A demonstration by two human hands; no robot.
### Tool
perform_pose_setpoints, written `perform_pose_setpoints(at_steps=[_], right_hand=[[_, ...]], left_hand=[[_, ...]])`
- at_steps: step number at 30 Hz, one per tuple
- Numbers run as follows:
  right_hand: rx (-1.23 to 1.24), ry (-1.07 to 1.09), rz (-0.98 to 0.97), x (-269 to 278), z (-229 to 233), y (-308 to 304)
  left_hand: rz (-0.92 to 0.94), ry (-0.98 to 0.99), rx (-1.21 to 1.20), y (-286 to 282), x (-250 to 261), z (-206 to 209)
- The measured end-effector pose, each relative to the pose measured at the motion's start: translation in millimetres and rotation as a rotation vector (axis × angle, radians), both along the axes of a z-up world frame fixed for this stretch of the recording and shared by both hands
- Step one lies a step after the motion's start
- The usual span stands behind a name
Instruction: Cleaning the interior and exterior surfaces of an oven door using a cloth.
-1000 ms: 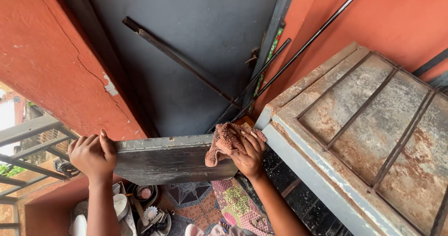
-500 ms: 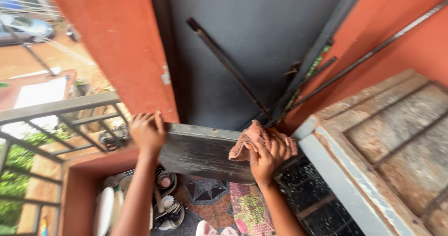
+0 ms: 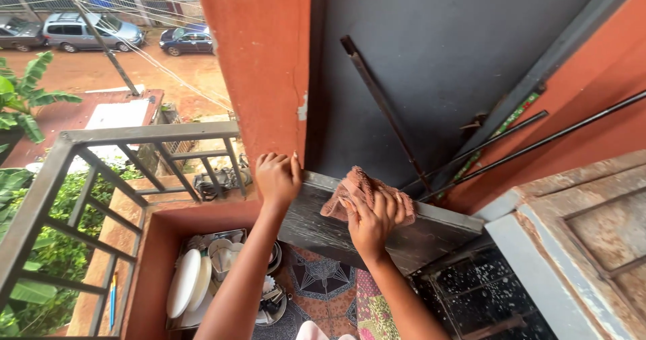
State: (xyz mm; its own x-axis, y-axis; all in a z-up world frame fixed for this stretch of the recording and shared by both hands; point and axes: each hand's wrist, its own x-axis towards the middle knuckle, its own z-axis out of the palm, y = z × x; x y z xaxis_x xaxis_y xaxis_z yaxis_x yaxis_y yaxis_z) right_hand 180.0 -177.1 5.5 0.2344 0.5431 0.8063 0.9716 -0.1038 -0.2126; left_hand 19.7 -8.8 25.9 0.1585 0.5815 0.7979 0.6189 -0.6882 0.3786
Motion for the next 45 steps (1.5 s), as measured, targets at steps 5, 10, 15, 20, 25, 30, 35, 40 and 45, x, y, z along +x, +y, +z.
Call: perform_pose_setpoints(at_steps=[5,10,15,20,25,30,35,40,45], right_hand=[[-0.008,-0.012,0.078,-28,9,19],[0.012,-0.055,0.066,-27,1,27],[-0.027,-0.095,0.147,-5,3,15],[-0.043,-0.081,0.205,13,3,-4],[-0.059,-0.062,0.206,44,-8,-24],[0.040,-0.116,0.128,99,-42,-50],[0.043,-0.121,0.093,150,-33,-94],[-0.042,-0.119,0.110,155,-9,-114],[0.083,-0.106,0.155,138,14,-104]], left_hand=[[-0.002,0.009,0.011,-3,-1,4],[-0.018,0.016,0.005,0,-6,4],[0.016,0.059,0.032,9,-8,-14],[-0.034,0.071,0.005,9,-14,-21],[-0.066,0.108,-0.059,10,-14,-18],[-0.056,0.082,0.057,16,-15,-28],[-0.020,0.135,0.003,4,-11,-10],[0.026,0.156,0.008,5,-11,-10],[0.012,0.091,-0.012,3,-10,-10]])
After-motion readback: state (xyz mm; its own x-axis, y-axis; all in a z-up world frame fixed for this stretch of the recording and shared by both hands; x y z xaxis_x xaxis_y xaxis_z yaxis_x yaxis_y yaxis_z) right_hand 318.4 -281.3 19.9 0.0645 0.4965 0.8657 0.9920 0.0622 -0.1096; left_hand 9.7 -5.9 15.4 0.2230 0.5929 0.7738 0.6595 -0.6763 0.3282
